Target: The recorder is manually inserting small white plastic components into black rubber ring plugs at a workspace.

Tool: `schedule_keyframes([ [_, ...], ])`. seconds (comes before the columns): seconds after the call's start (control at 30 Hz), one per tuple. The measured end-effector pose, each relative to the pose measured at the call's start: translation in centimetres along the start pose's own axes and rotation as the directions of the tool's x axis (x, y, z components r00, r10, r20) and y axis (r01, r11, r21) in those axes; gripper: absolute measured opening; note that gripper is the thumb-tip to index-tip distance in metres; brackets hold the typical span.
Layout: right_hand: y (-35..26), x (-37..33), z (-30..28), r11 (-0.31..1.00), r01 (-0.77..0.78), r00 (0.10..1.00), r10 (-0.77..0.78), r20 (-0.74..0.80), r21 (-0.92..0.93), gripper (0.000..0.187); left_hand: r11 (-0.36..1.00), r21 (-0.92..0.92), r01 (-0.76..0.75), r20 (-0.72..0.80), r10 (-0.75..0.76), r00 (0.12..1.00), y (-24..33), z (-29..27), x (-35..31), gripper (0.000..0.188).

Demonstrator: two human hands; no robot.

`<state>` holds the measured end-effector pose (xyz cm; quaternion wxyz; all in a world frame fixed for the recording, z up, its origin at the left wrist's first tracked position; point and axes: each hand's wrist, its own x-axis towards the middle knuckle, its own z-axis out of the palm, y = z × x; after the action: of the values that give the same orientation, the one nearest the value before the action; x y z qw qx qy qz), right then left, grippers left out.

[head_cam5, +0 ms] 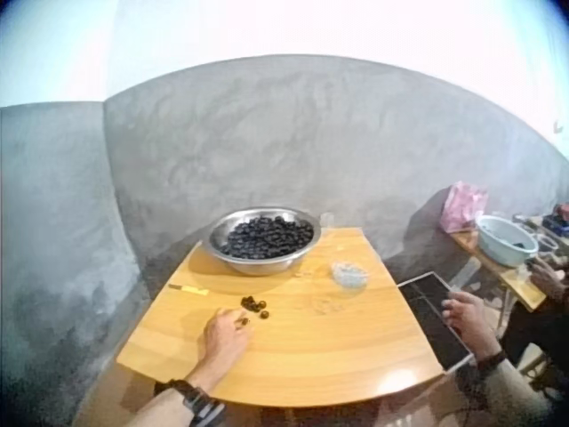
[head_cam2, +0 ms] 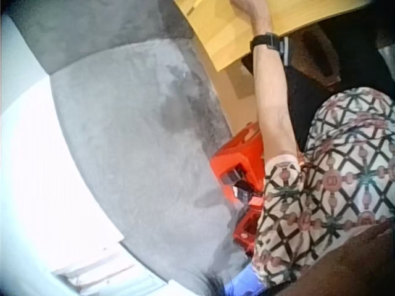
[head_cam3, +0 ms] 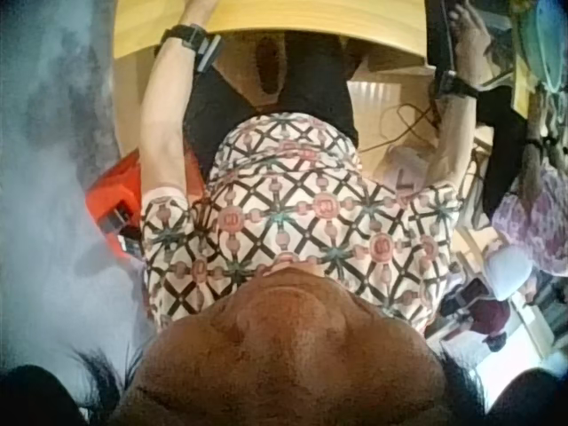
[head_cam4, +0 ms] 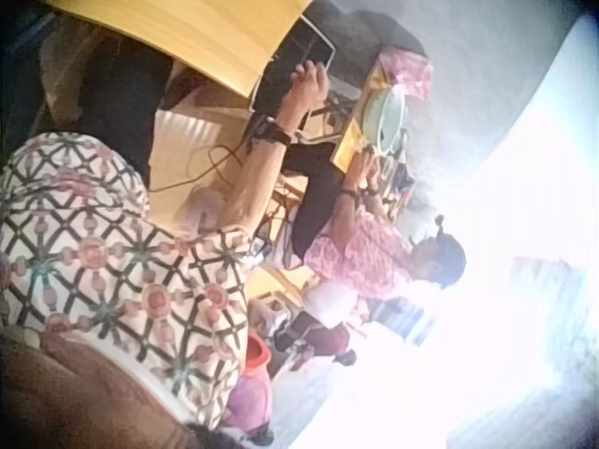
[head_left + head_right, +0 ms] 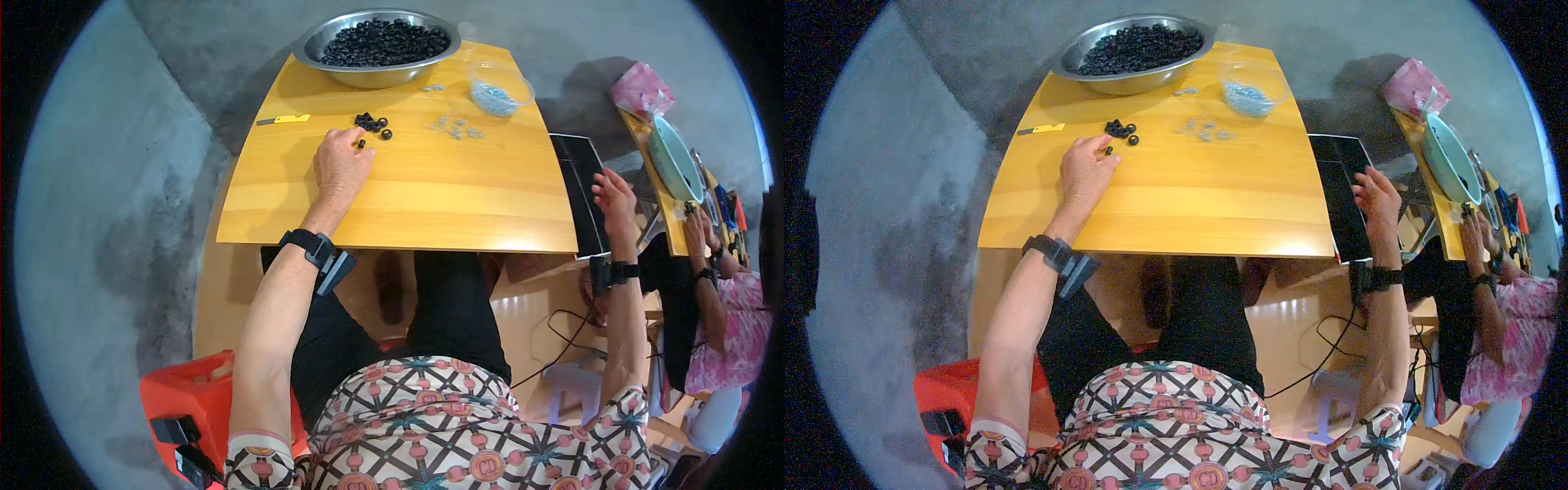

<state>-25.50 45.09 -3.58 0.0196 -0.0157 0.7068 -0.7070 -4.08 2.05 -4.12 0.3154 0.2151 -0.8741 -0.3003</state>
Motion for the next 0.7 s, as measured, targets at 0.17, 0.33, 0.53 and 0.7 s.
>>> schedule_keyframes([
  [0.17,-5.9,-6.6,8.3,0.972,0.170,0.907,-0.090,0.411,-0.164,0.026,0.987,0.162,-0.024,0.088,0.009,0.996,1.2,0.1,0.2,0.037],
  [0.33,-7.7,-8.6,16.5,0.669,0.641,0.661,-0.232,0.714,-0.376,0.023,0.977,0.176,-0.116,0.086,0.102,0.991,1.5,0.2,-0.2,0.039],
  [0.53,-5.8,-4.5,24.2,0.227,0.872,0.488,-0.309,0.817,-0.434,0.020,0.991,0.104,-0.085,0.114,0.072,0.991,1.0,-0.6,-0.4,0.039],
  [0.7,-3.7,-2.5,28.4,0.092,0.885,0.462,-0.289,0.838,-0.457,0.013,0.998,-0.013,-0.059,0.083,0.060,0.995,0.5,-0.4,-0.7,0.034],
])
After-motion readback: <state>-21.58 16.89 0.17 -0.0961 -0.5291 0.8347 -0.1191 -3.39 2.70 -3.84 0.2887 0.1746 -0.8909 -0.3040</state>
